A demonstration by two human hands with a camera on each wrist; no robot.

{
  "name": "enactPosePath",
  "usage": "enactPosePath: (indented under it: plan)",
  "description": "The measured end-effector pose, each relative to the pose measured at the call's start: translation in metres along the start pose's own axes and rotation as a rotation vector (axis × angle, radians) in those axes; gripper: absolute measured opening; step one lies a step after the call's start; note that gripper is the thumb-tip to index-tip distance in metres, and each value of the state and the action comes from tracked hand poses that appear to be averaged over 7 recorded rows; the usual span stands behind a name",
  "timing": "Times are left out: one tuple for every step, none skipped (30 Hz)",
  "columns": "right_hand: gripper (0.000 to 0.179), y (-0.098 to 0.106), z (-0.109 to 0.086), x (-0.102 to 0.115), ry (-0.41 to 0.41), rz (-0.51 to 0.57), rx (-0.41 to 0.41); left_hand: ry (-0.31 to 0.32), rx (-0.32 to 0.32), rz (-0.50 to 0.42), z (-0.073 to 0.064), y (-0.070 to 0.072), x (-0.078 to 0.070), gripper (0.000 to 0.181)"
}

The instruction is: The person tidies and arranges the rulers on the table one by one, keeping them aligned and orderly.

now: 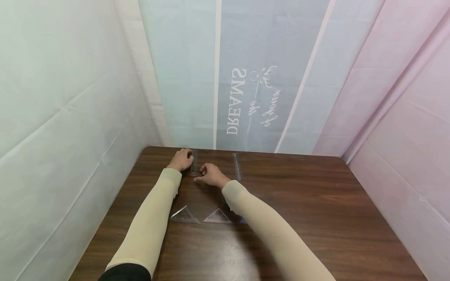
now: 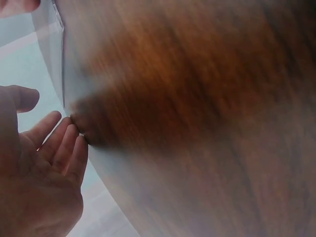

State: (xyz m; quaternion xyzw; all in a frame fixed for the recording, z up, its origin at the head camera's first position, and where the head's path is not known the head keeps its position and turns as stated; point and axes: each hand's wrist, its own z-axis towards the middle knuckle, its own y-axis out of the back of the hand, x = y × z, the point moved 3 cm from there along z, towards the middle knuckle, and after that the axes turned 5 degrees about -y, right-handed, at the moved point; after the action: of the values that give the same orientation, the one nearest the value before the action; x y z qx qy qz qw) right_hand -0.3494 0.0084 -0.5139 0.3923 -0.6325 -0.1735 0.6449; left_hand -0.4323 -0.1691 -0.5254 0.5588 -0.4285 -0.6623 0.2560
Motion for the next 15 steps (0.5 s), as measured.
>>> enactPosePath:
  plan:
    - [0.046, -0.002, 0.001, 0.0, -0.01, 0.008, 0.0, 0.002, -0.003, 0.006, -0.001, 0.0, -0.001, 0.056]
    - [0.045, -0.003, 0.002, 0.0, -0.019, 0.011, -0.002, 0.003, -0.001, 0.012, -0.003, 0.0, -0.003, 0.056]
    - [0.045, -0.005, 0.003, 0.0, -0.03, 0.015, -0.005, 0.006, -0.002, 0.011, -0.004, 0.0, -0.003, 0.056]
    - [0.045, -0.006, 0.004, 0.0, -0.04, 0.016, -0.009, 0.009, 0.0, 0.014, -0.006, 0.0, -0.005, 0.056]
    - [0.045, -0.007, 0.005, 0.0, -0.047, 0.011, -0.014, 0.012, 0.001, 0.015, -0.007, 0.0, -0.006, 0.056]
    - [0.046, -0.008, 0.006, 0.0, -0.051, 0.0, -0.023, 0.014, -0.001, 0.014, -0.008, 0.0, -0.007, 0.056]
    - [0.046, -0.009, 0.007, 0.0, -0.051, -0.007, -0.032, 0.014, -0.003, 0.015, -0.009, 0.001, -0.008, 0.056]
    - [0.047, -0.01, 0.008, 0.001, -0.051, -0.012, -0.04, 0.017, -0.01, 0.009, -0.01, 0.002, -0.01, 0.055]
    - [0.048, -0.01, 0.009, 0.002, -0.051, -0.012, -0.048, 0.021, -0.017, 0.006, -0.01, 0.002, -0.011, 0.055]
    - [0.049, -0.011, 0.009, 0.004, -0.051, -0.012, -0.055, 0.021, -0.023, 0.008, -0.01, 0.002, -0.012, 0.055]
    - [0.05, -0.011, 0.01, 0.005, -0.051, -0.009, -0.06, 0.02, -0.027, 0.011, -0.01, 0.003, -0.013, 0.055]
    - [0.051, -0.012, 0.01, 0.006, -0.054, -0.003, -0.066, 0.019, -0.03, 0.013, -0.01, 0.003, -0.015, 0.055]
    - [0.052, -0.012, 0.011, 0.008, -0.058, 0.003, -0.07, 0.02, -0.034, 0.014, -0.011, 0.004, -0.015, 0.055]
    - [0.053, -0.013, 0.011, 0.009, -0.062, 0.001, -0.074, 0.022, -0.038, 0.017, -0.01, 0.004, -0.015, 0.055]
    - [0.054, -0.014, 0.012, 0.01, -0.066, 0.0, -0.079, 0.023, -0.041, 0.021, -0.01, 0.003, -0.015, 0.054]
